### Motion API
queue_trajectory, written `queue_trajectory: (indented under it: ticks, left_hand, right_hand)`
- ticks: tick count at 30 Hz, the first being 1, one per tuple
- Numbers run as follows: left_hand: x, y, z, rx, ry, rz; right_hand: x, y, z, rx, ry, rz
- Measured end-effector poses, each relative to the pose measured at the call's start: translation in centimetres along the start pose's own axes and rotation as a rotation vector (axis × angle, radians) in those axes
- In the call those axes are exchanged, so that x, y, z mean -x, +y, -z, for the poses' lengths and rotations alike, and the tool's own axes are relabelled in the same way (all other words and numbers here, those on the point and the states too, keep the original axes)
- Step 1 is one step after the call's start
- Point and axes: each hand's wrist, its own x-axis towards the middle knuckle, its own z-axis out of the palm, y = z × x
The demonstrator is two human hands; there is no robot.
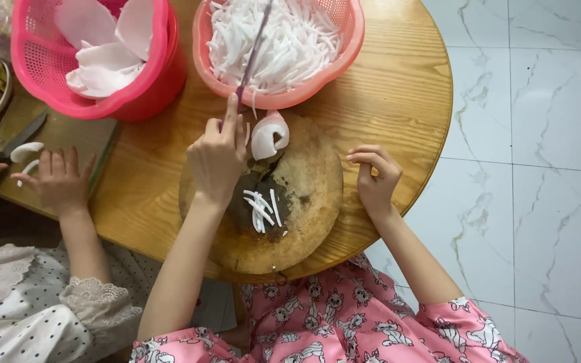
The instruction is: Slicing coconut meat into thin strips on a wooden cutting board using a knife
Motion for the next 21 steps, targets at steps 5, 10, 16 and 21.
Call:
queue_trajectory:
  ticks: [5, 10, 16, 21]
  left_hand:
    - [-0.1, 0.1, 0.4, 0.033, 0.004, 0.015]
    - [0.6, 0.1, 0.0, 0.088, -0.006, 0.056]
    - [1.1, 0.2, 1.0, 0.215, -0.015, 0.142]
    - [0.1, -1.2, 7.4, 1.005, -0.056, 0.587]
  right_hand:
    - [0.0, 0.0, -0.1, -0.006, -0.011, -0.01]
    - [0.2, 0.2, -0.1, -0.013, -0.015, -0.009]
    - [0.1, -0.1, 0.0, 0.004, -0.021, -0.029]
    - [0.2, -0.2, 0.3, 0.021, -0.043, -0.043]
